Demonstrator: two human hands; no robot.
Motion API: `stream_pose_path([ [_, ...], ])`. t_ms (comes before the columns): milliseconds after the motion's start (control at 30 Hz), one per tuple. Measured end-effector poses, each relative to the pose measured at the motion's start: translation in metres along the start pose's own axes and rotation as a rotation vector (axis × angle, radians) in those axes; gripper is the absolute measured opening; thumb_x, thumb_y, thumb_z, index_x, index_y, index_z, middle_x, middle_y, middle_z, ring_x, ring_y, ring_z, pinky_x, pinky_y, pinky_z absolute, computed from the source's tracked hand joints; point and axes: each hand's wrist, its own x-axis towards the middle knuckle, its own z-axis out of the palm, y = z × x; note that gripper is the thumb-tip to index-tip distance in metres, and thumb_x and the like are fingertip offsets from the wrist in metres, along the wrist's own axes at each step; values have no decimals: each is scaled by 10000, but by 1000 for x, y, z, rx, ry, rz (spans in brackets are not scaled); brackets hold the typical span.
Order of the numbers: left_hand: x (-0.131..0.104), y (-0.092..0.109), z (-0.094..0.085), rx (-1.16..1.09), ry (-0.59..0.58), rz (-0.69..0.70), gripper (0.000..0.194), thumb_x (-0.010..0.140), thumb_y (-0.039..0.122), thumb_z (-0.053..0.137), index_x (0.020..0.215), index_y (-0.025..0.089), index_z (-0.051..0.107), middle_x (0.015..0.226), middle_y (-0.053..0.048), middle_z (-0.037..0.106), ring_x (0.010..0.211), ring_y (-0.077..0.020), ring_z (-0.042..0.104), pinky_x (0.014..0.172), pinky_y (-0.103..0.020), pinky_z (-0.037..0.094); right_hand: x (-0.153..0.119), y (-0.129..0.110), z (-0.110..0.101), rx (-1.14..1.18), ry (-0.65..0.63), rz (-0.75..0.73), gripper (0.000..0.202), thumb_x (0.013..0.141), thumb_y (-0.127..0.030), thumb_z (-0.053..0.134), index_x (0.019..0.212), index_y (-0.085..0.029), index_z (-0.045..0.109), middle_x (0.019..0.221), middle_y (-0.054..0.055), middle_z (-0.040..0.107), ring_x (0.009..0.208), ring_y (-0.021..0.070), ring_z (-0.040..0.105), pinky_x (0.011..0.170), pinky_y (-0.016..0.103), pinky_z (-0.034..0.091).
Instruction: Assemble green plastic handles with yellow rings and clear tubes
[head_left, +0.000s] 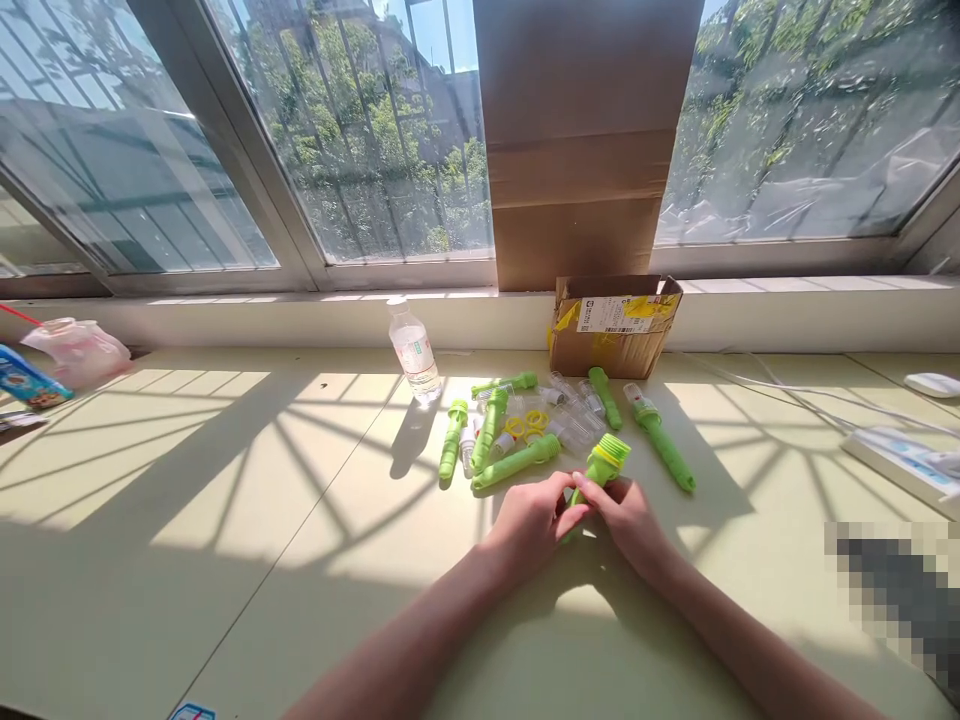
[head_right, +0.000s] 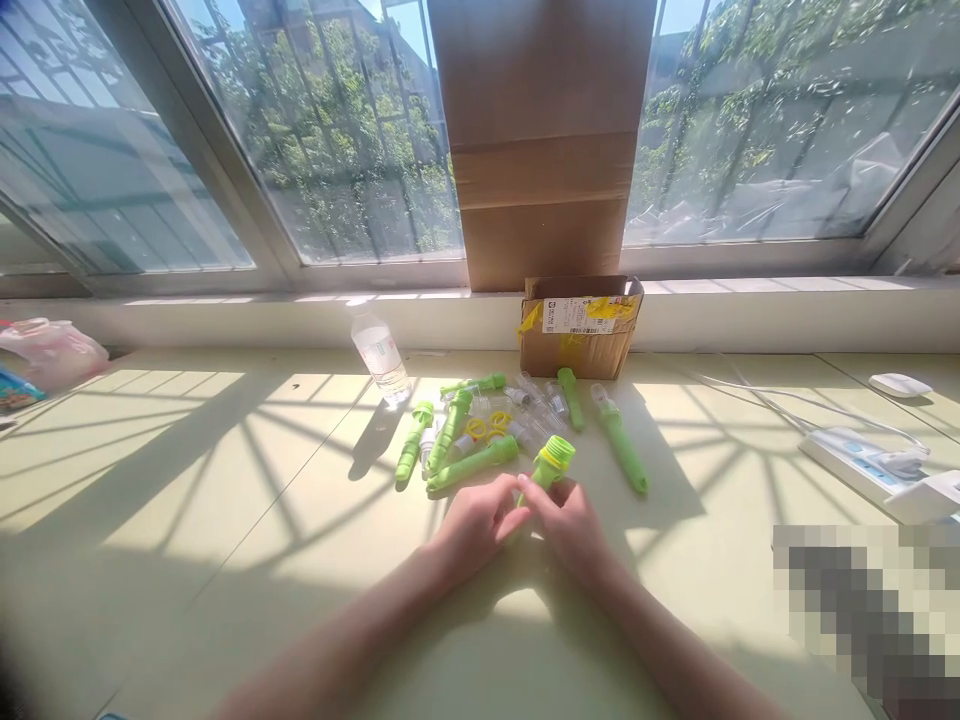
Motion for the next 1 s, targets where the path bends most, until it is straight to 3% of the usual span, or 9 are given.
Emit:
stream_pose_path([
  [200, 0, 2, 3, 177, -77, 91, 229, 899, 379, 508, 964, 186, 613, 672, -18, 612, 586, -162, 557, 566, -274, 369, 3, 5, -4, -26, 247, -190, 227, 785, -422, 671, 745, -199, 657, 702, 28, 644, 671, 174, 589, 628, 286, 451],
  [333, -2, 1, 6, 303, -112, 107, 282, 944, 375, 413, 1026, 183, 602, 755, -57, 673, 636, -190, 612, 559, -290, 373, 10, 8, -16, -81, 363, -273, 208, 825, -407, 628, 814, -200, 620, 657, 10, 624, 587, 152, 560, 617, 293, 451],
  [467, -2, 1, 7, 453, -221, 170, 280, 931, 366, 392, 931, 182, 602, 696, -45, 650, 580, -195, 604, 484, -289, 321, 15, 10, -22, -336, 308, -387, 208, 819, -364, 604, 704, -199, 553, 563, -29, 525, 540, 134, 484, 547, 265, 390],
  [600, -2, 4, 5, 529, -259, 195, 242, 889, 352, 439, 796, 190, 593, 659, -33, 632, 543, -190, 592, 441, -285, 276, 17, 11, -22, -666, 219, -464, 45, 765, -218, 538, 756, -188, 570, 706, 1, 565, 656, 154, 502, 613, 269, 399],
  [667, -1, 5, 4, 536, -254, 196, 232, 877, 357, 458, 786, 191, 593, 668, -34, 639, 548, -190, 594, 442, -285, 285, 16, 11, -20, -762, 226, -445, 105, 734, -175, 492, 778, -182, 587, 747, 20, 589, 681, 167, 515, 633, 280, 409],
  [800, -1, 5, 4, 556, -244, 213, 253, 890, 354, 438, 770, 187, 584, 690, -41, 653, 559, -188, 602, 454, -283, 309, 15, 9, -18, -822, 225, -434, 184, 706, -151, 462, 785, -186, 624, 795, 54, 650, 773, 212, 565, 702, 314, 447],
  [900, -2, 3, 6, 555, -219, 231, 247, 898, 345, 428, 776, 186, 572, 702, -38, 659, 571, -189, 612, 458, -282, 308, 17, 9, -17, -816, 168, -536, 352, 704, -124, 464, 977, -185, 677, 1031, 85, 684, 1019, 260, 562, 887, 364, 445],
  [1000, -2, 1, 8, 531, -200, 231, 223, 902, 340, 432, 818, 185, 567, 696, -36, 659, 577, -188, 620, 461, -276, 305, 21, 10, -17, -828, 107, -560, 446, 721, -125, 473, 1115, -197, 671, 1153, 88, 666, 1115, 274, 541, 958, 390, 428],
])
